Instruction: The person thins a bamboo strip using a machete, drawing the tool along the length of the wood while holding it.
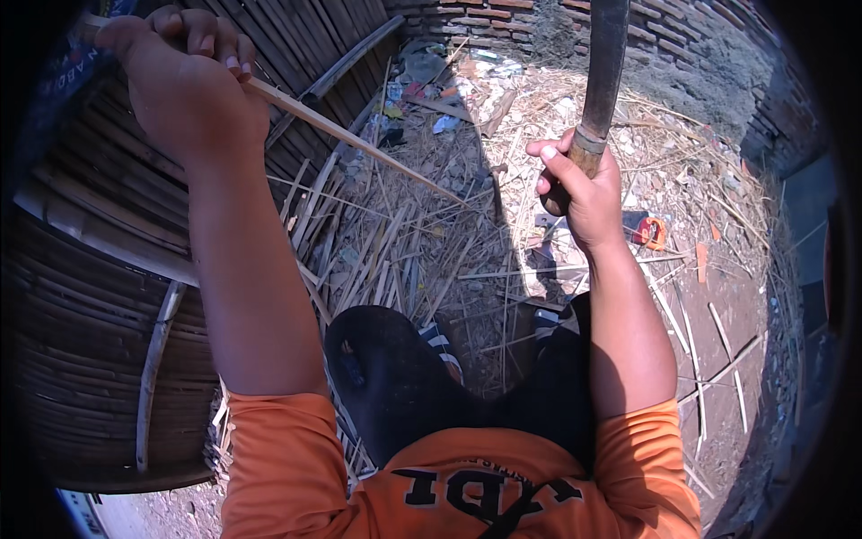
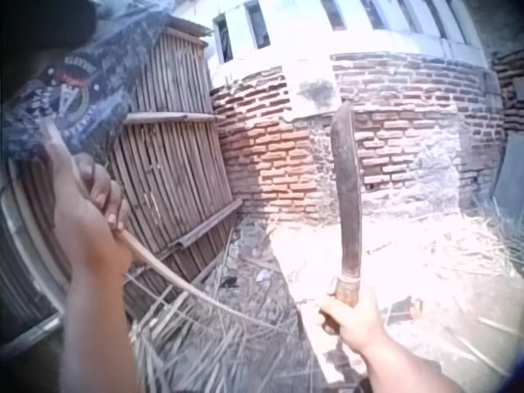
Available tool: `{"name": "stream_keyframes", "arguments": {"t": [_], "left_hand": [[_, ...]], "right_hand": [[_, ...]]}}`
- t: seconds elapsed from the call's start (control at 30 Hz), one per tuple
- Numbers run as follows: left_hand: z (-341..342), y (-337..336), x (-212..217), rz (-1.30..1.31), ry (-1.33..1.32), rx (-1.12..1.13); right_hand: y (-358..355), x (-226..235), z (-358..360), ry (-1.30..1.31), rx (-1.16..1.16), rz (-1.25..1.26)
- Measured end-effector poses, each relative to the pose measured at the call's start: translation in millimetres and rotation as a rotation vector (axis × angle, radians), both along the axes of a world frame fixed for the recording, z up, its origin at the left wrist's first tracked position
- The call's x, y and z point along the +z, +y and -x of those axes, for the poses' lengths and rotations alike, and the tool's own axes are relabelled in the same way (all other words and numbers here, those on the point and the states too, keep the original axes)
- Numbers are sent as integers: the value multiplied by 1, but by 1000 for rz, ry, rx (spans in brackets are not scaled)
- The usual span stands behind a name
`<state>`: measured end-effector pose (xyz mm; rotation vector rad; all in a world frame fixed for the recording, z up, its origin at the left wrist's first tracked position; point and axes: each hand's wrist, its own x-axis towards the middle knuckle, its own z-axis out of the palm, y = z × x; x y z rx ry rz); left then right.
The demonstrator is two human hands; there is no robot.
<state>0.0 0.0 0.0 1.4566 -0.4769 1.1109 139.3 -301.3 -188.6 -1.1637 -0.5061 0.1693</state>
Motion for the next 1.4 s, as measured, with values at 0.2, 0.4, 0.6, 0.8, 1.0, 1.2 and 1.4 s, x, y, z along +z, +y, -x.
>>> {"name": "stream_keyframes", "arguments": {"t": [0.2,0.4,0.6,0.8,1.0,1.2,1.4], "left_hand": [[-16,-66,-32,290,81,344],[2,-41,-30,269,60,397],[11,-24,-43,208,150,-60],[8,-23,-56,255,170,-104],[-1,-45,-61,310,138,112],[3,-42,-65,334,114,83],[4,-38,-67,302,110,234]], "right_hand": [[4,-10,0,-3,-35,107],[8,-14,5,-93,-1,340],[25,-26,32,-262,49,581],[57,-47,71,-278,129,589],[83,-89,84,-267,195,704],[66,-121,48,-163,126,867],[86,-76,89,-80,208,556]]}}
